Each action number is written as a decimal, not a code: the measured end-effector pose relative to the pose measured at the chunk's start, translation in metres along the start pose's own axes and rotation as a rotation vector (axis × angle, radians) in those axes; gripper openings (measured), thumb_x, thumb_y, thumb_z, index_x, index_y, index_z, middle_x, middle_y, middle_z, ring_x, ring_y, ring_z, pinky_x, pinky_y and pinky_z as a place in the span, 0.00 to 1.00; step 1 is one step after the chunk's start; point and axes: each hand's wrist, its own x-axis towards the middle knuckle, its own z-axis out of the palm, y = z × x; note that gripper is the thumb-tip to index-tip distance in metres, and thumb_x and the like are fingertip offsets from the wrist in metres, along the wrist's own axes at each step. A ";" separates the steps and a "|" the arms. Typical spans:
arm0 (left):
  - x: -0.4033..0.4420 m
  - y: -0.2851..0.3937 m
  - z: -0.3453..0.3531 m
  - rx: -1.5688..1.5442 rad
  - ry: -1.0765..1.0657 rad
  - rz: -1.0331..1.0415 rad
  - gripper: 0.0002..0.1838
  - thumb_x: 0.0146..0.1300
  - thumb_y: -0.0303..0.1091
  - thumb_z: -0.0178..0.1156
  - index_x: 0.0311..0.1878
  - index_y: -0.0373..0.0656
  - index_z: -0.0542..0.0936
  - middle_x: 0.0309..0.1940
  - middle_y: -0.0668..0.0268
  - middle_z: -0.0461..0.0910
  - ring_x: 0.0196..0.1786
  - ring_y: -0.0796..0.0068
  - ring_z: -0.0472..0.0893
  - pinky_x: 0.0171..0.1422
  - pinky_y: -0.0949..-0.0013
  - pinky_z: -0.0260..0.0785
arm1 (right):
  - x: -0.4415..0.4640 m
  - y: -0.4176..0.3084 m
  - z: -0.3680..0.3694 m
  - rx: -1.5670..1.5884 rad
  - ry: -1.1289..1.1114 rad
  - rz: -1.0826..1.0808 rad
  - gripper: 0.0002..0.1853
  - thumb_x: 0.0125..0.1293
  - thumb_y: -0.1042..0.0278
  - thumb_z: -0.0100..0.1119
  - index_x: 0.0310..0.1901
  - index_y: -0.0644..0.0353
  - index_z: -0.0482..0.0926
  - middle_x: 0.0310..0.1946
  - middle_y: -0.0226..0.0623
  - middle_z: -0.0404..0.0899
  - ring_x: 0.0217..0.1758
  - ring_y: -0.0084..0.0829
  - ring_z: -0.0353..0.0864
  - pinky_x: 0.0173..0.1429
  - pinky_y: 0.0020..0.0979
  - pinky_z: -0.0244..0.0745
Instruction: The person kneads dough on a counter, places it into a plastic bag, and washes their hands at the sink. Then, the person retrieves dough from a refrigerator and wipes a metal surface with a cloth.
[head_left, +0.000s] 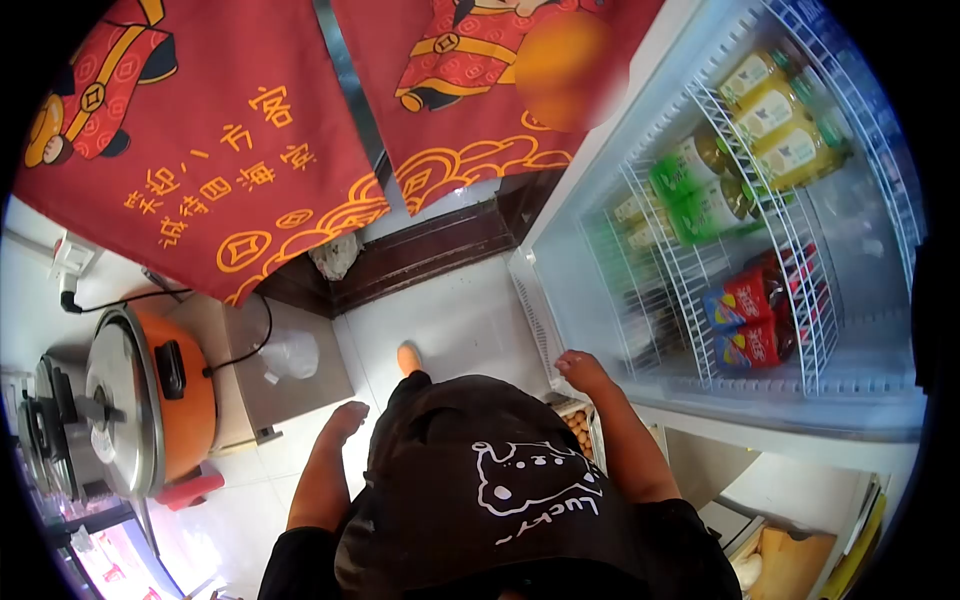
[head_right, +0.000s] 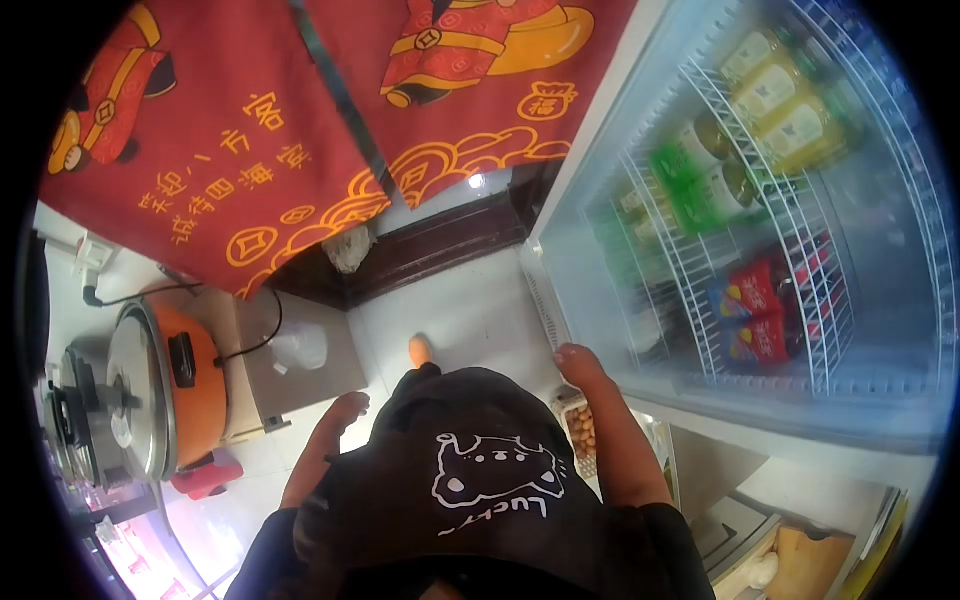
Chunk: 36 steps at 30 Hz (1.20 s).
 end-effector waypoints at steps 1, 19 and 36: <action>0.006 0.004 -0.011 0.000 0.016 -0.001 0.21 0.67 0.47 0.54 0.49 0.37 0.81 0.42 0.57 0.82 0.41 0.64 0.81 0.50 0.61 0.72 | 0.016 -0.025 -0.013 -0.018 0.002 -0.056 0.12 0.66 0.59 0.54 0.37 0.59 0.82 0.38 0.45 0.83 0.45 0.48 0.81 0.50 0.44 0.75; 0.173 0.338 -0.306 0.315 -0.194 0.637 0.26 0.69 0.45 0.55 0.63 0.37 0.73 0.58 0.54 0.77 0.63 0.63 0.75 0.68 0.64 0.64 | 0.361 -0.368 -0.222 0.403 0.163 -0.609 0.19 0.71 0.59 0.53 0.56 0.62 0.77 0.48 0.39 0.80 0.48 0.29 0.80 0.56 0.29 0.74; 0.254 0.639 -0.533 -1.031 0.005 0.745 0.13 0.71 0.34 0.53 0.54 0.36 0.74 0.43 0.62 0.80 0.46 0.71 0.80 0.55 0.67 0.73 | 0.324 -0.372 -0.486 1.035 0.819 -0.990 0.18 0.73 0.66 0.46 0.57 0.70 0.73 0.39 0.41 0.76 0.41 0.31 0.74 0.47 0.32 0.71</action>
